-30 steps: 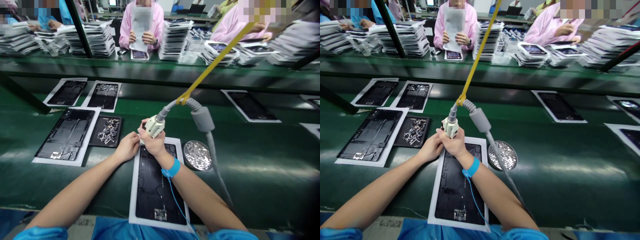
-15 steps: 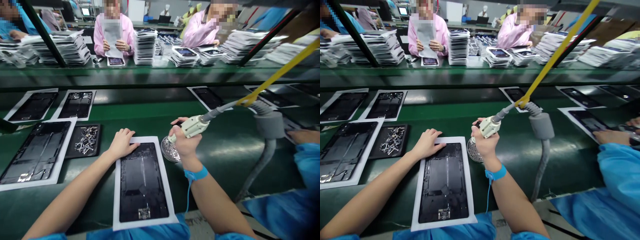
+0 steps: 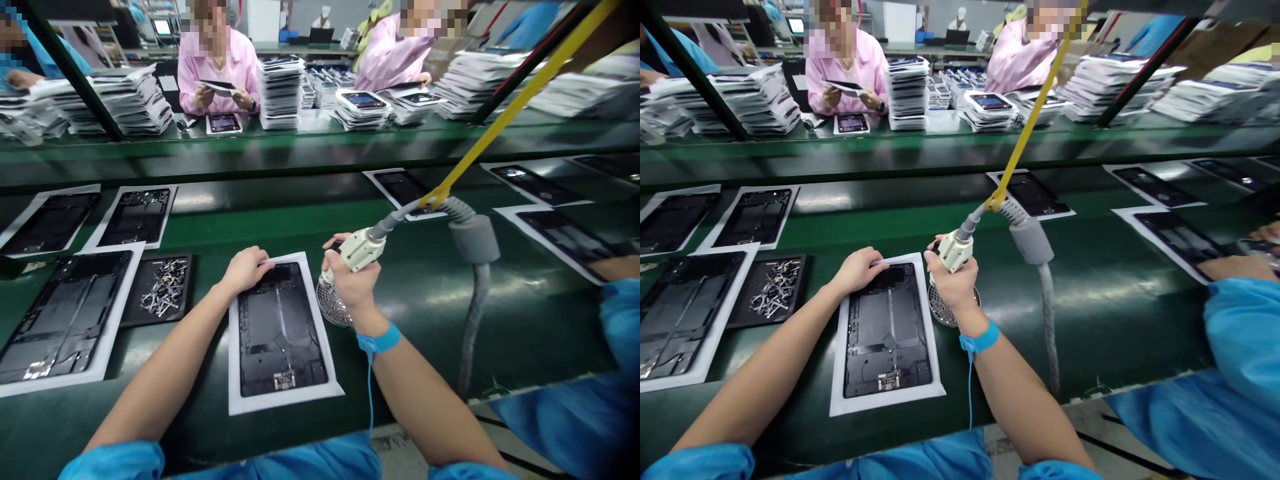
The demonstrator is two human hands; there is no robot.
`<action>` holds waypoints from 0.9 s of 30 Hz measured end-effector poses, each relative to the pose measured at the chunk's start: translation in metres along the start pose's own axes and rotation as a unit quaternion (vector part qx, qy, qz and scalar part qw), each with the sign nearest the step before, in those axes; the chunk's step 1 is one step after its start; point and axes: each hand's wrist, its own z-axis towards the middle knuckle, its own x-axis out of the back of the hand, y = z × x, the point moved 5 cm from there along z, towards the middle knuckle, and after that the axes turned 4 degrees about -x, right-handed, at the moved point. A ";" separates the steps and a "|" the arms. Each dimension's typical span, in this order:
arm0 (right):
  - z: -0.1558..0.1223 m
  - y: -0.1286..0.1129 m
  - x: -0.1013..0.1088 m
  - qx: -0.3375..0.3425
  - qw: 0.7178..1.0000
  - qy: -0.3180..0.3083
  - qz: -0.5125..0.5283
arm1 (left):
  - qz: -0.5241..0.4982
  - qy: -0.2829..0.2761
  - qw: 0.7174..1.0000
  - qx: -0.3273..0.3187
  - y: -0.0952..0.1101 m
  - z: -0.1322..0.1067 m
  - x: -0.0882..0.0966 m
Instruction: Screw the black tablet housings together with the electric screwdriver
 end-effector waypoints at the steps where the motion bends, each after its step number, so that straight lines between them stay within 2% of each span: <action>1: 0.000 0.000 0.000 0.000 1.000 0.001 -0.001 | -0.001 0.001 1.000 -0.002 0.000 0.000 0.000; 17: 0.002 0.003 0.001 0.000 1.000 0.008 -0.024 | -0.005 0.006 1.000 -0.005 -0.001 -0.001 -0.002; 22: -0.010 -0.017 0.001 0.012 1.000 0.024 0.009 | 0.037 0.037 0.998 0.021 0.000 0.005 0.003; 24: -0.025 -0.027 -0.005 -0.006 0.999 -0.010 0.040 | 0.051 0.043 0.997 0.035 0.001 0.009 0.005; 27: -0.058 -0.031 -0.022 -0.065 0.985 -0.138 0.081 | 0.055 0.046 0.996 0.051 -0.001 0.013 0.005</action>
